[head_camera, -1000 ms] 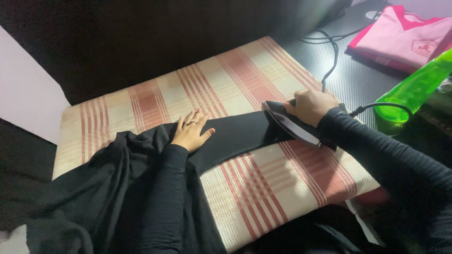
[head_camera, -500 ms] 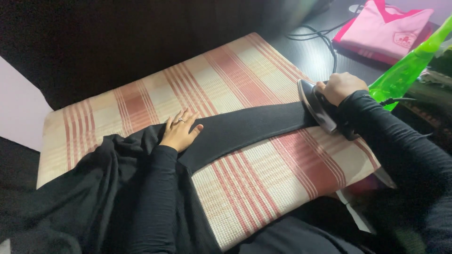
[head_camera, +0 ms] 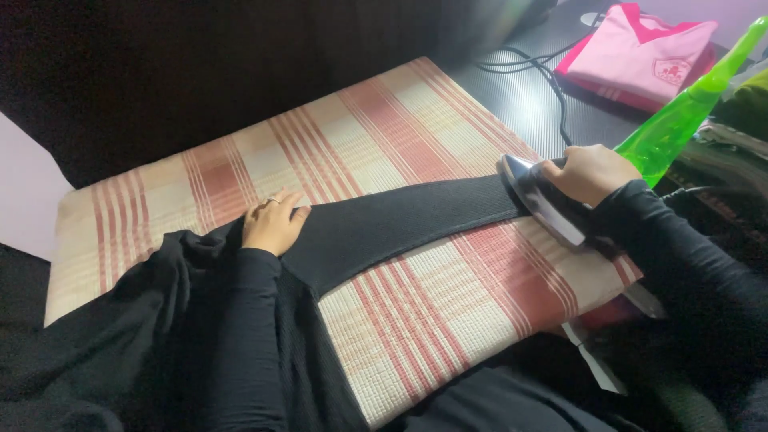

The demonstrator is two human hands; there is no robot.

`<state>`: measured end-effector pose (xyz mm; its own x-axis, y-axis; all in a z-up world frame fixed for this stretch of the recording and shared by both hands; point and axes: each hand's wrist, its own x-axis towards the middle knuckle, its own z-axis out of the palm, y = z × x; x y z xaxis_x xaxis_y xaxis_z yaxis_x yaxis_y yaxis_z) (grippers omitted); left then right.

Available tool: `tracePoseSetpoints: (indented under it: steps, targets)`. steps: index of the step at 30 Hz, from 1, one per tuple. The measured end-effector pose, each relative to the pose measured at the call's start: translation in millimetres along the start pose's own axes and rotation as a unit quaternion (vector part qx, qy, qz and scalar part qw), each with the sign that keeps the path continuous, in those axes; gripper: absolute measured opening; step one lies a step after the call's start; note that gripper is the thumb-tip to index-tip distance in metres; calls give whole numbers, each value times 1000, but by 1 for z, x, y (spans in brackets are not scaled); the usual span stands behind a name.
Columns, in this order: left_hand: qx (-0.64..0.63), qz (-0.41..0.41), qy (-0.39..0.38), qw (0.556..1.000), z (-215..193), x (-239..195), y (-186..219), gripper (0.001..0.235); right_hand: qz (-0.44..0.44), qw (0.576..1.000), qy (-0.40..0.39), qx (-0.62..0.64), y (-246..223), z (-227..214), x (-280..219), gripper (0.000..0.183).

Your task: The person irons a black long-sleeved shirt on a striped ironing board. They repeatedly smooth the sleeves and body, spray water from a green bottle, and reposition the garment to continue ironing.

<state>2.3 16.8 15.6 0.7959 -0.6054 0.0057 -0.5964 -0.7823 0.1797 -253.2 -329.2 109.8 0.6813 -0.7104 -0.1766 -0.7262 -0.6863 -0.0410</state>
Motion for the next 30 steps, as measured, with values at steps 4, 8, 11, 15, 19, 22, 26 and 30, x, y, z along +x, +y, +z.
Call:
tracePoseSetpoints:
  steps: [4, 8, 11, 15, 19, 22, 26, 30]
  targets:
    - [51, -40, 60, 996, -6, -2, -27, 41, -54, 997, 6, -49, 4, 5, -3, 55]
    - [47, -125, 60, 989, -24, -19, -48, 36, -153, 984, -2, -93, -11, -5, -13, 47]
    - [15, -154, 27, 988, -21, -18, -71, 42, -209, 974, 11, -80, -30, -7, -13, 41]
    - [-19, -203, -13, 979, -5, -9, -95, 45, -267, 961, 34, -69, -57, 3, 3, 41]
    - [-21, -189, -10, 982, -5, -9, -103, 40, -293, 952, 48, -74, -79, 14, 27, 45]
    - [-30, -197, -23, 980, -18, -17, -92, 37, -300, 949, 64, -71, -100, 14, 29, 45]
    - [-39, -199, -11, 979, -20, -18, -98, 34, -317, 943, 87, -57, -127, 19, 32, 46]
    - [-47, -228, 1, 973, -21, -16, -101, 33, -344, 929, 102, -85, -156, 32, 41, 49]
